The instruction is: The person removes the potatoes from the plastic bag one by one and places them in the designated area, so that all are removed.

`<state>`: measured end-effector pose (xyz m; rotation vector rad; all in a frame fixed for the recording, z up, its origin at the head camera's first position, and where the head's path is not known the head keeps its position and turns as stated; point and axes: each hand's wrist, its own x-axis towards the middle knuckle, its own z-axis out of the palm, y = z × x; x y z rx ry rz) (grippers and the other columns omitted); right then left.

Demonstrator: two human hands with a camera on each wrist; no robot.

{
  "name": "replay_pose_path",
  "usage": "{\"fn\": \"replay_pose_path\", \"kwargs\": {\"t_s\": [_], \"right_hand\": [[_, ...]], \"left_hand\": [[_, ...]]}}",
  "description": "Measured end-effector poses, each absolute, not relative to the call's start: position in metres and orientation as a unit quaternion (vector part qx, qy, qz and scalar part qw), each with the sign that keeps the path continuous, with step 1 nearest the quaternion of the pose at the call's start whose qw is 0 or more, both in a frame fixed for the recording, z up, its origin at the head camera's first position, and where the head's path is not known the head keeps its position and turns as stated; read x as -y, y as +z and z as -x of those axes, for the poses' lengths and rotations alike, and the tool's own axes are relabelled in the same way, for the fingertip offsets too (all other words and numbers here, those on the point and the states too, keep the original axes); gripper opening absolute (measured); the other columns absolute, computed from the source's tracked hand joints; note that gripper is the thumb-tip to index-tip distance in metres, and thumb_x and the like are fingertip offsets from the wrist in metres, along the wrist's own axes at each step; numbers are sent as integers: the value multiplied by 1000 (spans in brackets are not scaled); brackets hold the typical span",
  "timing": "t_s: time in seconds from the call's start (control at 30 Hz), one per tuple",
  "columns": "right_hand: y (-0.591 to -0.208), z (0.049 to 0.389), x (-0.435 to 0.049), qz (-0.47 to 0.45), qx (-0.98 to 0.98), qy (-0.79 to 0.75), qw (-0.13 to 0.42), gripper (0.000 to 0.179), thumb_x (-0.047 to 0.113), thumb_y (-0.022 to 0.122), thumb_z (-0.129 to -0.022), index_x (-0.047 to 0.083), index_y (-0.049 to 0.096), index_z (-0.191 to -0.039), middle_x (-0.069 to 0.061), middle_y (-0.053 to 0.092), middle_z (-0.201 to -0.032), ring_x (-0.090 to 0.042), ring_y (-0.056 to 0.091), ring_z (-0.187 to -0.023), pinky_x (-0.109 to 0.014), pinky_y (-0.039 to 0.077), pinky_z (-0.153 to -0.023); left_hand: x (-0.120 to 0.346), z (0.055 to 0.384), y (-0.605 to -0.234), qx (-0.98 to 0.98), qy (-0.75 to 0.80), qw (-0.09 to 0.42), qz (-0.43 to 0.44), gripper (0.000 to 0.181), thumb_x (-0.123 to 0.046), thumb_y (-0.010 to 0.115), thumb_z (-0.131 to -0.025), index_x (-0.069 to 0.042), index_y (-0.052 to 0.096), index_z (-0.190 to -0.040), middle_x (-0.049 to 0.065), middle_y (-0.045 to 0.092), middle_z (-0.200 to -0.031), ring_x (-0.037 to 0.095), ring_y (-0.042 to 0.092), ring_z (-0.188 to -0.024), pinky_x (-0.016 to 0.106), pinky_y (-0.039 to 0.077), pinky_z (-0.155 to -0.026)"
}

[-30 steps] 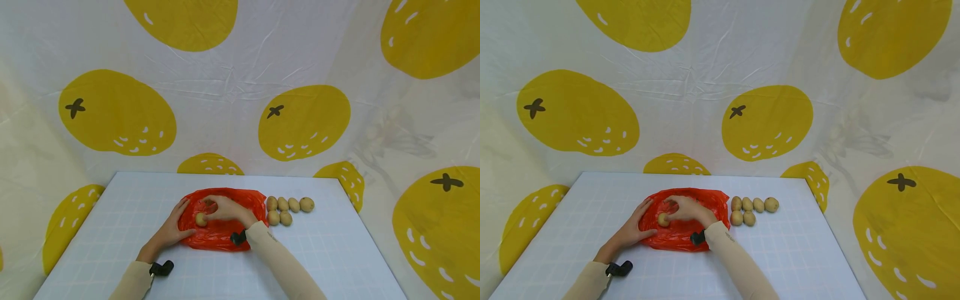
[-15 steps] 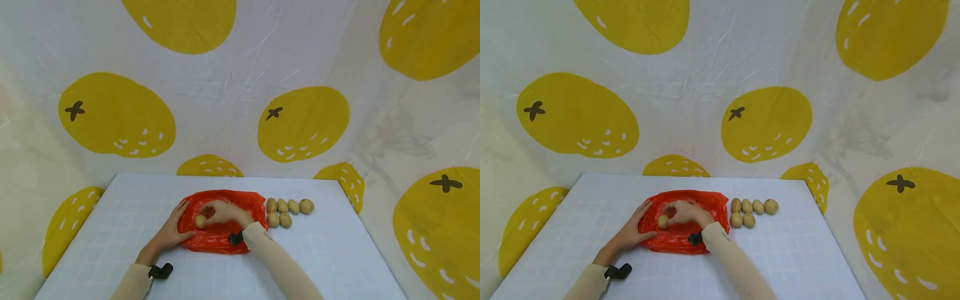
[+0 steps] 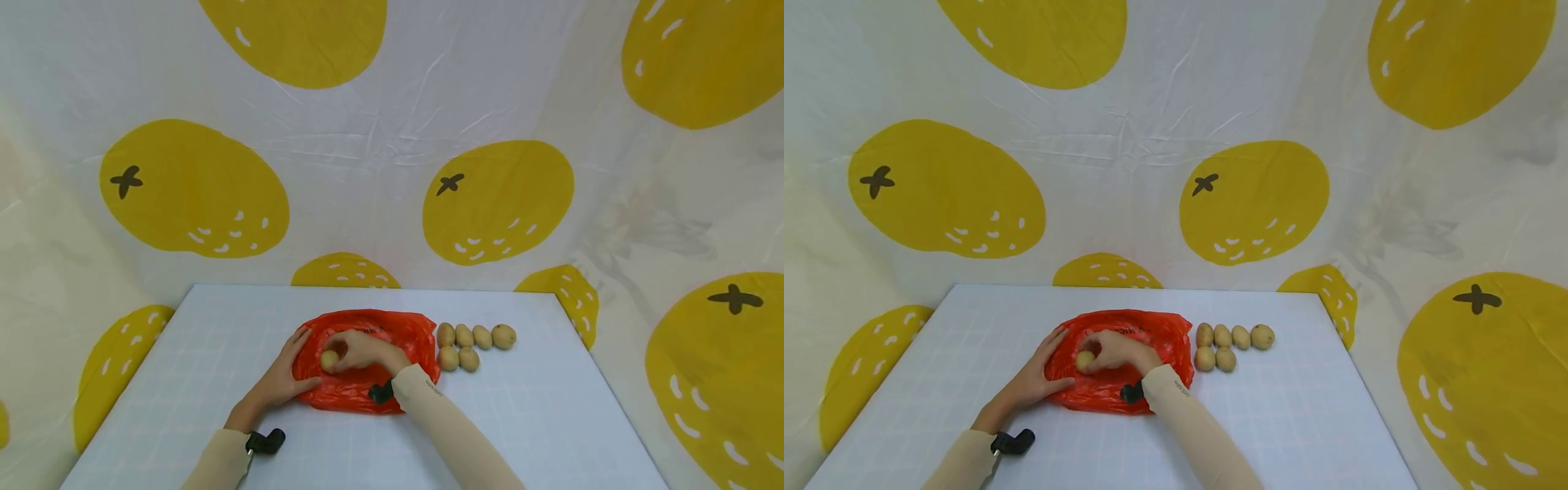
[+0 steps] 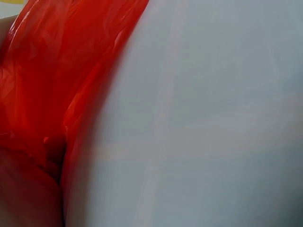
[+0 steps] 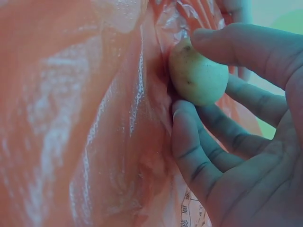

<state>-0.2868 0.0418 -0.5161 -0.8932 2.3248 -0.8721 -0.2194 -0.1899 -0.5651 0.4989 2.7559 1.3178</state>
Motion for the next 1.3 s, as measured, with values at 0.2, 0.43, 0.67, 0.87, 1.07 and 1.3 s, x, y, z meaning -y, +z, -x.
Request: {"fn": "replay_pose_path", "kwargs": {"t_s": [0.2,0.43,0.67,0.87,1.07,1.3], "right_hand": [[-519,288,-42,322,-857,-321,244,37,29,79,-92,27,69,-127,16,66,-116,-6,56,-105,-25,54,-89],[-519,288,-41,326,-857,-321,239,37,25,78,-92,25,69,-128,14,66,-116,-7,56,-104,-24,53,-88],[-521,287,-42,325,-853,-333,237,35,24,79,-92,24,70,-126,14,66,-115,-7,56,-103,-24,54,-87],[-520,285,-40,314,-858,-334,232,33,23,79,-92,24,71,-124,14,67,-115,-8,56,-103,-24,54,-87],[-515,281,-33,307,-872,-314,215,37,22,80,-91,18,70,-126,10,68,-112,-8,57,-99,-22,54,-84],[-514,278,-29,308,-874,-312,211,38,18,81,-90,14,69,-126,7,67,-110,-9,57,-94,-19,54,-81]], "left_hand": [[189,221,-565,-888,430,28,-158,109,-45,81,-82,-9,19,-165,18,13,-171,50,19,-153,77,30,-111],[191,223,-569,-887,433,28,-158,110,-46,81,-82,-10,20,-165,18,12,-172,49,18,-154,76,31,-111],[192,222,-569,-889,429,27,-158,110,-46,82,-82,-11,19,-165,18,12,-171,50,18,-154,77,31,-111],[192,222,-568,-888,432,31,-156,111,-46,82,-82,-11,18,-165,17,12,-172,50,18,-153,77,32,-111],[192,223,-567,-892,422,28,-157,111,-47,81,-82,-10,18,-165,18,12,-171,50,18,-153,77,32,-110],[192,223,-568,-890,428,33,-154,112,-47,82,-81,-12,18,-165,16,11,-172,49,17,-154,76,31,-112]]}}
